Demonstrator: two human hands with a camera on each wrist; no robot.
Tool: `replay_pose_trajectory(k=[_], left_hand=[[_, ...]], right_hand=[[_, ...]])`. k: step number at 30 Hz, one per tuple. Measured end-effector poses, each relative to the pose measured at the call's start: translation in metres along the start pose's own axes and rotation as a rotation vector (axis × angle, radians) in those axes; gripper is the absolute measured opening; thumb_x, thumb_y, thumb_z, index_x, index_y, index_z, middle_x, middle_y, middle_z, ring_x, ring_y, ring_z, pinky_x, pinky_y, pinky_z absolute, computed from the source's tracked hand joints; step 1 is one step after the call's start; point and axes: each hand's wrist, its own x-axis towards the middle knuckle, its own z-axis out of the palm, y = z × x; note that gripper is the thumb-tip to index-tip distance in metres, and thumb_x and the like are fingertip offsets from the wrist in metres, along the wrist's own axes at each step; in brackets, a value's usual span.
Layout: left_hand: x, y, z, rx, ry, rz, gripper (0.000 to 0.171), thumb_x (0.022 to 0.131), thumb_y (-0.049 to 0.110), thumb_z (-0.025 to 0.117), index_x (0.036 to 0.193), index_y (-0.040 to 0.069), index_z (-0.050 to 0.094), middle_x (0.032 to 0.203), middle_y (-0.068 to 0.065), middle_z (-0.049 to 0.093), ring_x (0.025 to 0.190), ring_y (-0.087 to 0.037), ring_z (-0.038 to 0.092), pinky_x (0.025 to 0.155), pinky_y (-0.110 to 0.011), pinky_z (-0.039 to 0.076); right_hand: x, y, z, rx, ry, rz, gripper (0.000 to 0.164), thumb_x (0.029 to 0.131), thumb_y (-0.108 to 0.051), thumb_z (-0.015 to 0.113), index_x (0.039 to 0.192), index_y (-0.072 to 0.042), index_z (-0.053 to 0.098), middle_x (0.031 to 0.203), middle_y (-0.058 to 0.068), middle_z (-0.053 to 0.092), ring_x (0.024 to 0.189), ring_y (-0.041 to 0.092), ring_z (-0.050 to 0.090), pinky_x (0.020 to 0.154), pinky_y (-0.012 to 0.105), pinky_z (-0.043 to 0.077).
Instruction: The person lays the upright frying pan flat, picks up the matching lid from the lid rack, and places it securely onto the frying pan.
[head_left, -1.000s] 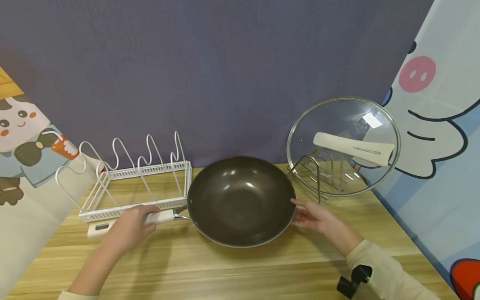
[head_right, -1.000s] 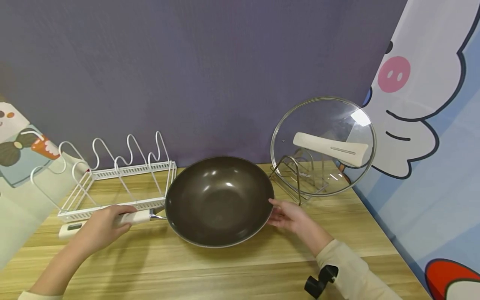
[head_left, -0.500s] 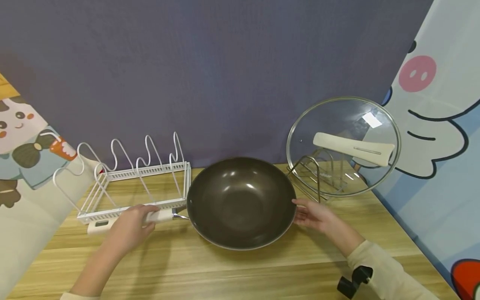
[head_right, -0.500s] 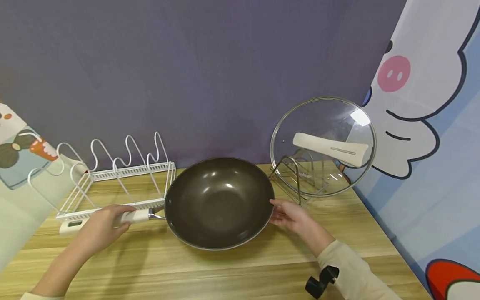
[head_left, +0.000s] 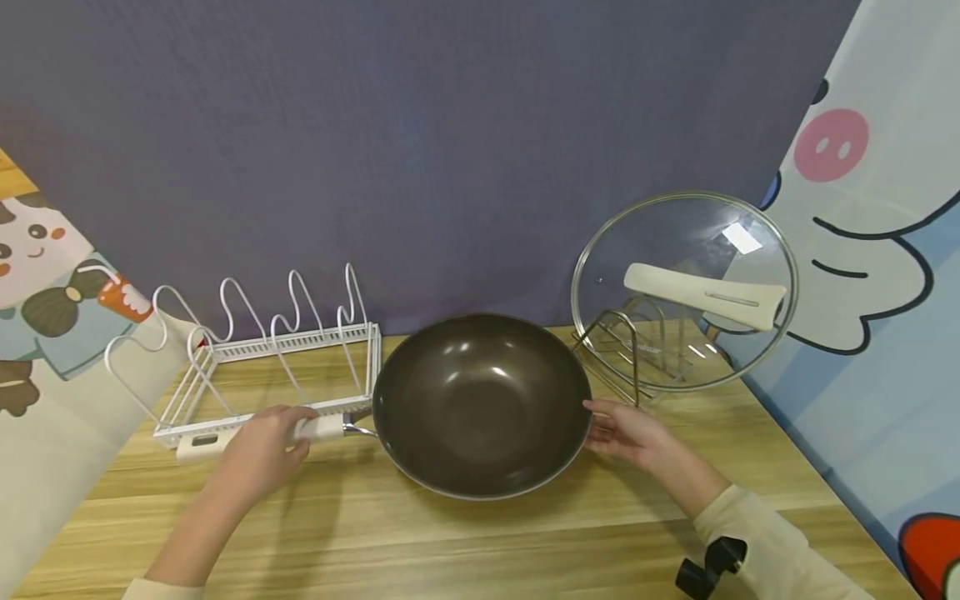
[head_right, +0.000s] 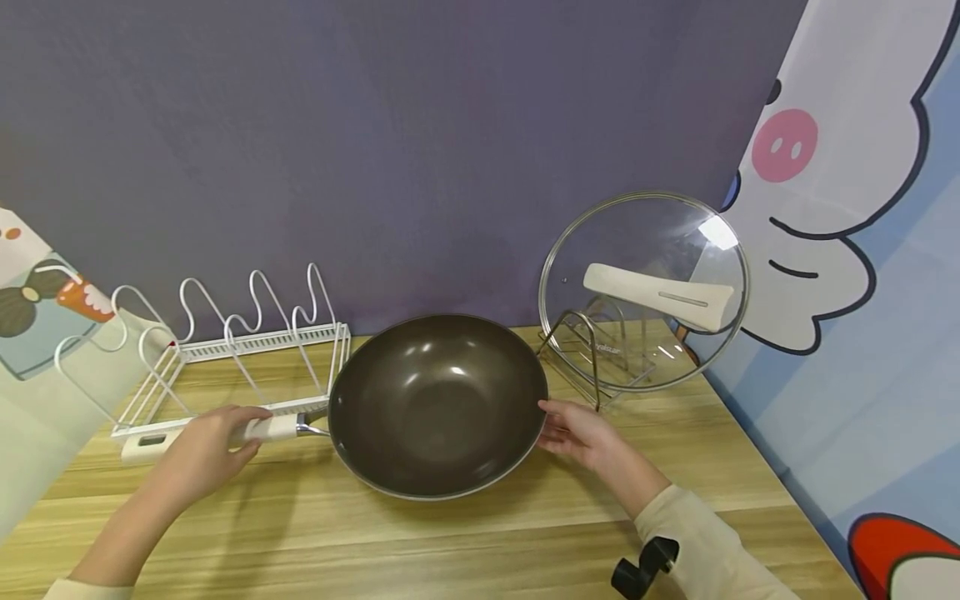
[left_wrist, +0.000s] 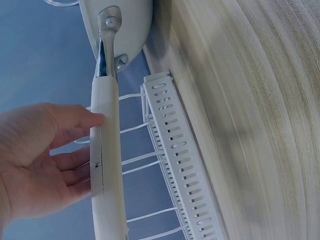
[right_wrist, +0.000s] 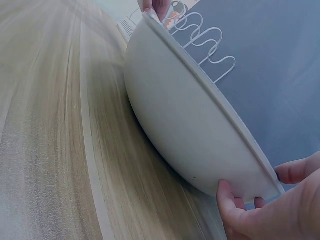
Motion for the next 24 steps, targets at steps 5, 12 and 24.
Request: replay_pose_trajectory(k=[5, 12, 24], left_hand=[[0.001, 0.001, -0.001, 0.006, 0.02, 0.01, 0.031, 0.071, 0.001, 0.073, 0.102, -0.001, 0.068, 0.098, -0.025, 0.069, 0.085, -0.04, 0.065, 0.072, -0.052, 0.056], [0.005, 0.005, -0.001, -0.002, 0.036, 0.023, 0.025, 0.074, 0.006, 0.074, 0.098, 0.001, 0.069, 0.097, -0.023, 0.069, 0.087, -0.041, 0.065, 0.077, -0.054, 0.055], [0.006, 0.007, -0.003, 0.006, 0.02, 0.014, 0.022, 0.078, 0.009, 0.071, 0.098, 0.0, 0.068, 0.097, -0.023, 0.07, 0.089, -0.041, 0.065, 0.08, -0.054, 0.054]], right_hand=[[-0.002, 0.0, 0.001, 0.033, -0.006, 0.01, 0.011, 0.096, -0.015, 0.054, 0.103, -0.009, 0.048, 0.096, 0.003, 0.061, 0.092, 0.015, 0.062, 0.085, 0.028, 0.057], [-0.006, 0.0, 0.003, -0.007, -0.003, 0.009, 0.022, 0.097, -0.015, 0.053, 0.113, -0.004, 0.044, 0.1, 0.004, 0.06, 0.094, 0.016, 0.061, 0.088, 0.03, 0.057], [-0.011, -0.001, 0.004, 0.003, 0.01, 0.011, 0.024, 0.095, -0.015, 0.056, 0.114, -0.003, 0.046, 0.098, 0.004, 0.063, 0.092, 0.016, 0.063, 0.09, 0.031, 0.057]])
